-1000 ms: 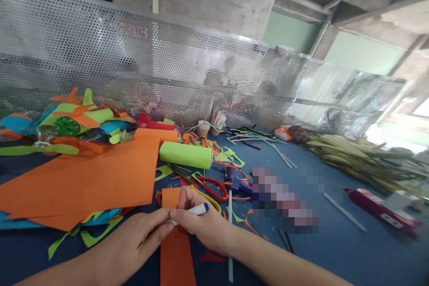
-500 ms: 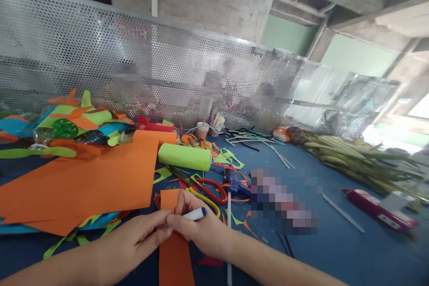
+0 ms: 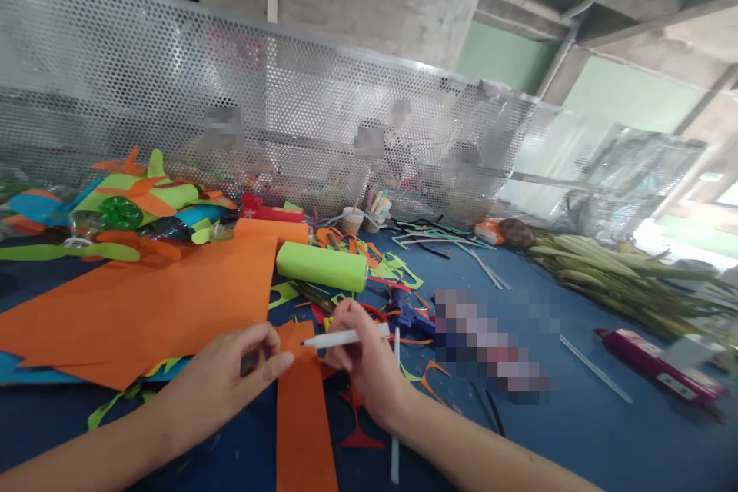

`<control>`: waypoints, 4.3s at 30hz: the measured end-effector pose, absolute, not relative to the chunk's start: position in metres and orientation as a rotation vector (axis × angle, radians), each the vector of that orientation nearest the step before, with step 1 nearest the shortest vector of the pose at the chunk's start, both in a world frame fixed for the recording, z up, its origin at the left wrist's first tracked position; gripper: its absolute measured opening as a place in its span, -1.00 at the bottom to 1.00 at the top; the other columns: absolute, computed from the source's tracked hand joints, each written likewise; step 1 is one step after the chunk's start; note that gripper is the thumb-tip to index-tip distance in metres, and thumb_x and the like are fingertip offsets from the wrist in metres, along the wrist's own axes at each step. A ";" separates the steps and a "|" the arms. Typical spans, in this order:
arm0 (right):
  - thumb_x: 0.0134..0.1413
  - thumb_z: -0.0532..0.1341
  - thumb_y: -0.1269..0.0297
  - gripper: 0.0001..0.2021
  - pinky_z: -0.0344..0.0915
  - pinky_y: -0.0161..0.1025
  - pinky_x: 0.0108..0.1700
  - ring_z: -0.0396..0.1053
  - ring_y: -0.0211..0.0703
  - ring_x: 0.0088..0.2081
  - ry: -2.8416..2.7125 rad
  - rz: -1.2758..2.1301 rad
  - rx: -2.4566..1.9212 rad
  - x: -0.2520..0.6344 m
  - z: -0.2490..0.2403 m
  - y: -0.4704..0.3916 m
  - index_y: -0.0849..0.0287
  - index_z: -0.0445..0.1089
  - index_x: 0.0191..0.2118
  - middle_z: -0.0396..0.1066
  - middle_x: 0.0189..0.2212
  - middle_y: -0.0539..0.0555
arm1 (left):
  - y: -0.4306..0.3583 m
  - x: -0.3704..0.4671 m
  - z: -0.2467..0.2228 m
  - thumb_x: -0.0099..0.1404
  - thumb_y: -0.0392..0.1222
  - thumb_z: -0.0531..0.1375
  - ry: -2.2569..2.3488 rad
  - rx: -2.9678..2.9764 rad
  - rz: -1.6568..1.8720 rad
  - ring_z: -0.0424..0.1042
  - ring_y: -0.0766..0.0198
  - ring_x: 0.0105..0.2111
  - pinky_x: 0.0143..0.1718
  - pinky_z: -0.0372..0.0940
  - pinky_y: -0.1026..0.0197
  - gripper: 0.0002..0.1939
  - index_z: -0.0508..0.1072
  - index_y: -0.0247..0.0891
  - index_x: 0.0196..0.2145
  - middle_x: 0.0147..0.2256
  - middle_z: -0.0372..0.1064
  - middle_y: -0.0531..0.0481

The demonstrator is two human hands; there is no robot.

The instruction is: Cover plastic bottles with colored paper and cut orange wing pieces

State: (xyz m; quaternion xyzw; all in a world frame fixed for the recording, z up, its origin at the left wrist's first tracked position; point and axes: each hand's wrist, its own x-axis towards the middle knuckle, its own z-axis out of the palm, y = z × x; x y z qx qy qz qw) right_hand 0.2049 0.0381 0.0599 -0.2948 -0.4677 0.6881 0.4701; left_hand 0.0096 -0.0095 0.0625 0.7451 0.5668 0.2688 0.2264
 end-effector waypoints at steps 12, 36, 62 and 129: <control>-0.06 0.27 -0.27 -0.50 -0.05 -0.33 -0.49 0.01 -0.35 -0.60 -1.045 1.562 -0.918 0.209 0.065 0.051 0.14 0.29 -0.44 0.11 -0.70 -0.15 | -0.050 0.012 0.036 0.41 0.24 0.07 1.460 2.792 0.462 0.55 -0.10 -0.01 -0.06 0.50 -0.07 -0.45 0.44 -0.05 0.20 0.22 0.37 -0.22; 0.03 0.28 0.23 -0.76 -0.07 -0.29 -0.52 -0.01 -0.34 -0.61 -1.754 1.428 -0.939 0.204 0.059 0.038 0.08 0.19 -0.51 0.12 -0.68 -0.18 | -0.068 0.029 0.062 0.39 0.13 0.18 1.258 2.794 0.187 0.60 -0.01 -0.31 -0.30 0.52 0.03 -0.44 0.43 -0.33 0.17 0.14 0.43 -0.32; 0.06 0.20 0.24 -0.77 -0.03 -0.28 -0.48 0.04 -0.30 -0.54 -1.842 1.125 -1.097 0.206 0.056 0.037 0.08 0.12 -0.50 0.12 -0.60 -0.14 | -0.071 0.030 0.065 0.43 0.11 0.13 1.296 2.746 0.172 0.59 0.00 -0.26 -0.26 0.49 0.05 -0.45 0.39 -0.24 0.23 0.18 0.41 -0.27; -0.13 0.13 0.21 -0.77 -0.09 -0.31 -0.54 -0.04 -0.33 -0.59 -1.664 0.991 -1.145 0.212 0.071 0.043 0.06 0.04 -0.62 -0.04 -0.68 -0.17 | -0.065 0.037 0.082 0.39 0.06 0.20 1.268 2.826 -0.107 0.63 0.01 -0.30 -0.31 0.56 0.00 -0.44 0.40 -0.31 0.23 0.23 0.34 -0.24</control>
